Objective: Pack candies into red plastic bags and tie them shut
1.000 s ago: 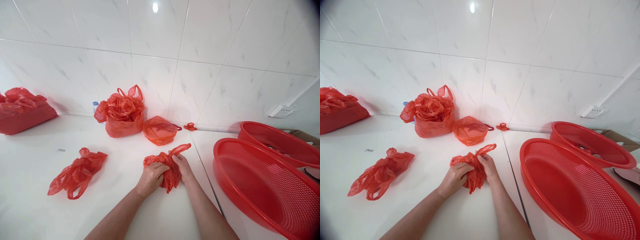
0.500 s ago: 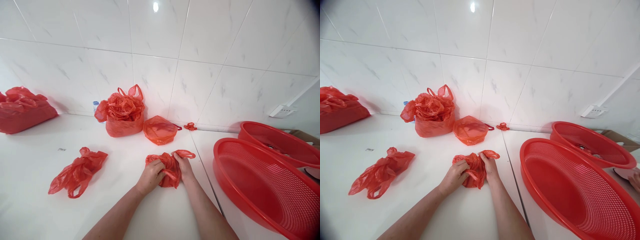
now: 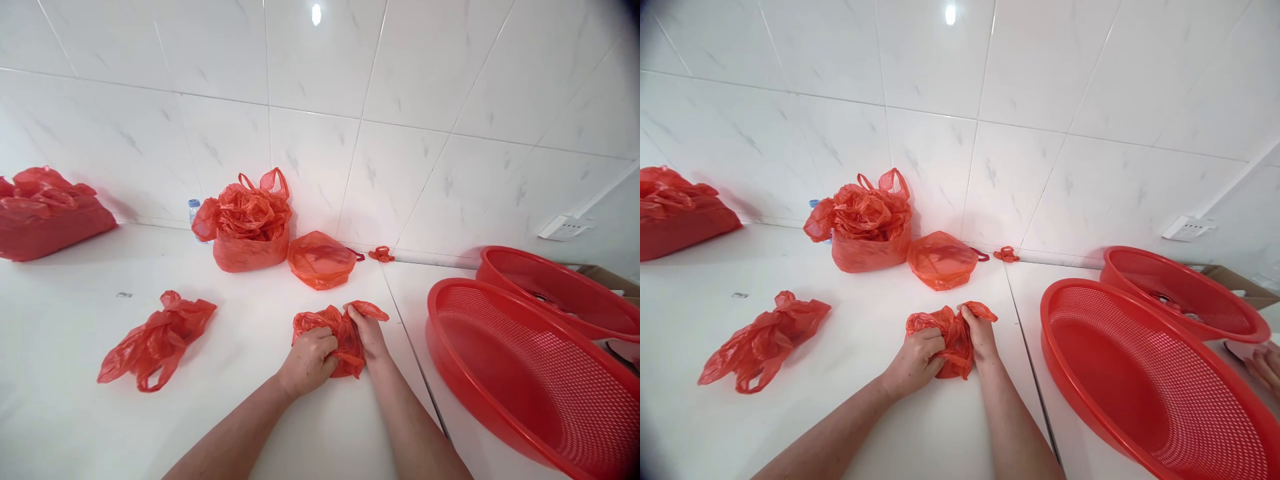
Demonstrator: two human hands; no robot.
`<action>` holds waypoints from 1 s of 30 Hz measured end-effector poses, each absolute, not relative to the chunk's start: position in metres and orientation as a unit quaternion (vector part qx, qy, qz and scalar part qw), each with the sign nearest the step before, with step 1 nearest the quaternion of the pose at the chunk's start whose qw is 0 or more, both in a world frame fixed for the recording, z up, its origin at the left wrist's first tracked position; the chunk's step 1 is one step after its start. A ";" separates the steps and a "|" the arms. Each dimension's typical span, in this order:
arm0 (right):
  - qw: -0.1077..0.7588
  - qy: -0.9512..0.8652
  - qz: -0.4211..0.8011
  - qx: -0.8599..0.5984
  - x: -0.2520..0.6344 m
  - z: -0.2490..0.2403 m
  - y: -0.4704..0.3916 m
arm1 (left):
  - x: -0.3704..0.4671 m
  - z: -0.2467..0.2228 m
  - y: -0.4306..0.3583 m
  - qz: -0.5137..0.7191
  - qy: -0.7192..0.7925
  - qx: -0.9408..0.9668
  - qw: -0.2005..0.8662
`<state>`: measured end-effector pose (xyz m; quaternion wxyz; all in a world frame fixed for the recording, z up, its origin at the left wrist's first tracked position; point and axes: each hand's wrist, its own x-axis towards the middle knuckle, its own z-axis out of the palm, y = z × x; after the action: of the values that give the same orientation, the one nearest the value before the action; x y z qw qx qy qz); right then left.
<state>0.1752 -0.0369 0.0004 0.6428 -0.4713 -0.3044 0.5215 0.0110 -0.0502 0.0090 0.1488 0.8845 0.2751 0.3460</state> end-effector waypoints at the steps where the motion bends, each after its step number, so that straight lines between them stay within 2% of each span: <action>1: 0.640 -0.304 0.522 -0.475 0.175 0.001 -0.037 | 0.012 0.009 -0.051 0.344 0.276 0.886 0.145; 23: 0.617 -0.287 0.524 -0.512 0.174 0.004 -0.044 | 0.014 0.017 -0.063 0.348 0.265 0.884 0.163; 30: 0.634 -0.321 0.573 -0.408 0.178 0.006 -0.039 | 0.011 0.015 -0.060 0.418 0.261 0.865 0.093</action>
<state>0.1782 -0.0392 0.0065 0.6344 -0.4075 -0.3207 0.5733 0.0110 -0.0600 0.0148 0.0926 0.8651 0.2612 0.4180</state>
